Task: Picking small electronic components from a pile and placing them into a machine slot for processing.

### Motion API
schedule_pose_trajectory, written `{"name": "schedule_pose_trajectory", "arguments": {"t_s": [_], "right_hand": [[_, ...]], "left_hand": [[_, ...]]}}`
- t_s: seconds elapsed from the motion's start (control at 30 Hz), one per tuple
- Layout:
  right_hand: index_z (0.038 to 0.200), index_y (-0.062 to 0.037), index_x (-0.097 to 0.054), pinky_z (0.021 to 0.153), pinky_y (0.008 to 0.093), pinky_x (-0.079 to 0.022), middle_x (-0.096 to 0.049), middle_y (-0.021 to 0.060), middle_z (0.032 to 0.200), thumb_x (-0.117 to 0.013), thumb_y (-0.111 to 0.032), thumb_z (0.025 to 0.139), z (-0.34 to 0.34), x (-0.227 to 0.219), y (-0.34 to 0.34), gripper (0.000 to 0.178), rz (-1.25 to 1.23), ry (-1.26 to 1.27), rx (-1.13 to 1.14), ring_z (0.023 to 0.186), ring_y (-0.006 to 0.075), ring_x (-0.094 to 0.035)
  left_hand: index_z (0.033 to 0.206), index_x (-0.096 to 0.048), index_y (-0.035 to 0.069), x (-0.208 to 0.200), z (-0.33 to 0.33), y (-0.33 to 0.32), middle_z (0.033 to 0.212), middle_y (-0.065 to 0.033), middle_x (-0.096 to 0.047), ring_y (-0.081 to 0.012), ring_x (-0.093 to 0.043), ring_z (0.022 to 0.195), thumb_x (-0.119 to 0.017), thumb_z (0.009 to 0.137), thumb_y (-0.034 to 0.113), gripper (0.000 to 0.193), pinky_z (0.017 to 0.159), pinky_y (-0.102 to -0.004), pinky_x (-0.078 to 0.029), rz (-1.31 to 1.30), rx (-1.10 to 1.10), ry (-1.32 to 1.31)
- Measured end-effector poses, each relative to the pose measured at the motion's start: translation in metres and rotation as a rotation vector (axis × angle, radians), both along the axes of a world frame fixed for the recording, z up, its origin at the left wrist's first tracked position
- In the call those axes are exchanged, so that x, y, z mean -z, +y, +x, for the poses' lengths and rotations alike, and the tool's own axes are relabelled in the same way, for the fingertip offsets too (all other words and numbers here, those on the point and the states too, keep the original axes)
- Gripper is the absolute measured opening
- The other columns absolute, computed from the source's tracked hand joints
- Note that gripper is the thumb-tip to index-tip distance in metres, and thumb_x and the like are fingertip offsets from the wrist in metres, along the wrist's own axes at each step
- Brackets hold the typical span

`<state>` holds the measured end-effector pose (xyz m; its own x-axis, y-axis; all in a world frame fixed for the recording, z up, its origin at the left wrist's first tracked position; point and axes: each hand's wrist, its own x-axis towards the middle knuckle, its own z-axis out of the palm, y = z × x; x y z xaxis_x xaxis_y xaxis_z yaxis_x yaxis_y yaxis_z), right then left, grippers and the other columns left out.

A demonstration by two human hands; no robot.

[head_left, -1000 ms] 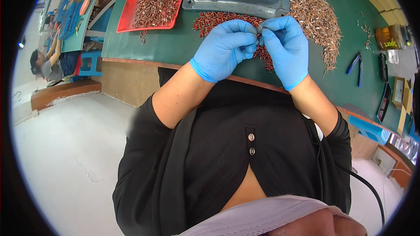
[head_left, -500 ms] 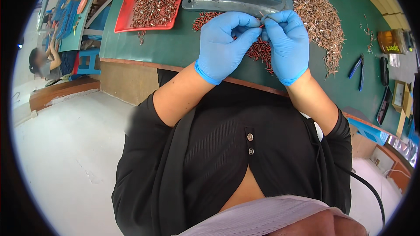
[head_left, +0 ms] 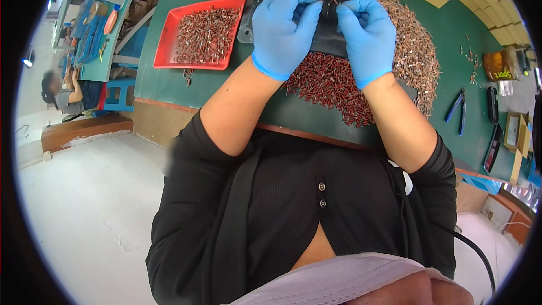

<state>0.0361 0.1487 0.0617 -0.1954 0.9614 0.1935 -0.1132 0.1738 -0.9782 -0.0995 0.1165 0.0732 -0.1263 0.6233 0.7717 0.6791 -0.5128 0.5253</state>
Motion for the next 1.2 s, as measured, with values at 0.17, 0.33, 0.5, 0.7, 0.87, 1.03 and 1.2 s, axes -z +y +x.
{"name": "schedule_pose_trajectory", "arguments": {"t_s": [0.17,0.33,0.5,0.7,0.87,1.03,1.2], "right_hand": [[0.088,0.0001,-0.062,0.065,0.0209,-0.045,-0.062,0.0019,0.079,-0.067,-0.012,0.081,-0.021,-0.009,0.036,0.015,0.153,-0.058,0.21,0.069,0.0065,-0.055],[0.086,0.0002,-0.063,0.065,0.0224,-0.047,-0.063,0.0028,0.077,-0.069,-0.013,0.079,-0.034,-0.014,0.05,0.016,0.178,-0.093,0.256,0.069,0.0076,-0.056],[0.083,0.0003,-0.064,0.063,0.023,-0.047,-0.063,0.0032,0.073,-0.07,-0.014,0.077,-0.041,-0.016,0.062,0.017,0.174,-0.118,0.283,0.066,0.0082,-0.056],[0.082,0.0005,-0.064,0.06,0.0224,-0.047,-0.063,0.0035,0.072,-0.069,-0.014,0.076,-0.041,-0.006,0.075,0.016,0.187,-0.102,0.297,0.063,0.0078,-0.056],[0.082,0.0011,-0.064,0.059,0.022,-0.047,-0.063,0.0032,0.072,-0.069,-0.013,0.076,-0.041,-0.006,0.075,0.016,0.179,-0.087,0.275,0.063,0.0074,-0.056],[0.082,0.0012,-0.064,0.058,0.022,-0.046,-0.063,0.0031,0.071,-0.069,-0.012,0.076,-0.041,-0.007,0.073,0.015,0.19,-0.093,0.269,0.063,0.0072,-0.055],[0.083,0.0014,-0.064,0.059,0.0219,-0.047,-0.063,0.0031,0.072,-0.069,-0.012,0.077,-0.04,-0.018,0.063,0.016,0.167,-0.107,0.26,0.064,0.0071,-0.056]], "left_hand": [[0.082,-0.062,0.004,-0.001,-0.01,0.045,0.075,-0.0086,-0.061,-0.0202,-0.06,0.059,-0.069,0.073,0.0,0.012,0.052,-0.029,-0.047,0.146,-0.075,0.054],[0.079,-0.062,0.005,0.005,-0.014,0.067,0.072,-0.0088,-0.062,-0.024,-0.06,0.059,-0.07,0.07,0.0,0.013,0.053,-0.0309,-0.047,0.232,-0.13,0.043],[0.077,-0.061,0.006,0.008,-0.015,0.08,0.071,-0.0086,-0.061,-0.0257,-0.059,0.06,-0.07,0.07,0.0,0.013,0.052,-0.0323,-0.046,0.26,-0.14,0.021],[0.077,-0.06,0.007,0.009,-0.013,0.088,0.069,-0.0081,-0.061,-0.026,-0.059,0.059,-0.07,0.069,0.0,0.015,0.052,-0.0333,-0.046,0.296,-0.182,0.062],[0.078,-0.06,0.007,0.01,-0.015,0.088,0.069,-0.0084,-0.06,-0.0264,-0.058,0.058,-0.071,0.068,0.0,0.017,0.051,-0.0341,-0.045,0.295,-0.185,0.112],[0.08,-0.064,0.004,0.01,-0.018,0.088,0.066,-0.0051,-0.058,-0.0122,-0.051,0.047,-0.072,0.071,-0.002,0.013,0.046,-0.0241,-0.04,0.326,-0.195,0.151],[0.079,-0.065,0.004,0.009,-0.016,0.087,0.066,-0.0052,-0.058,-0.0133,-0.052,0.047,-0.072,0.071,-0.001,0.012,0.046,-0.0244,-0.041,0.323,-0.21,0.149]]}}
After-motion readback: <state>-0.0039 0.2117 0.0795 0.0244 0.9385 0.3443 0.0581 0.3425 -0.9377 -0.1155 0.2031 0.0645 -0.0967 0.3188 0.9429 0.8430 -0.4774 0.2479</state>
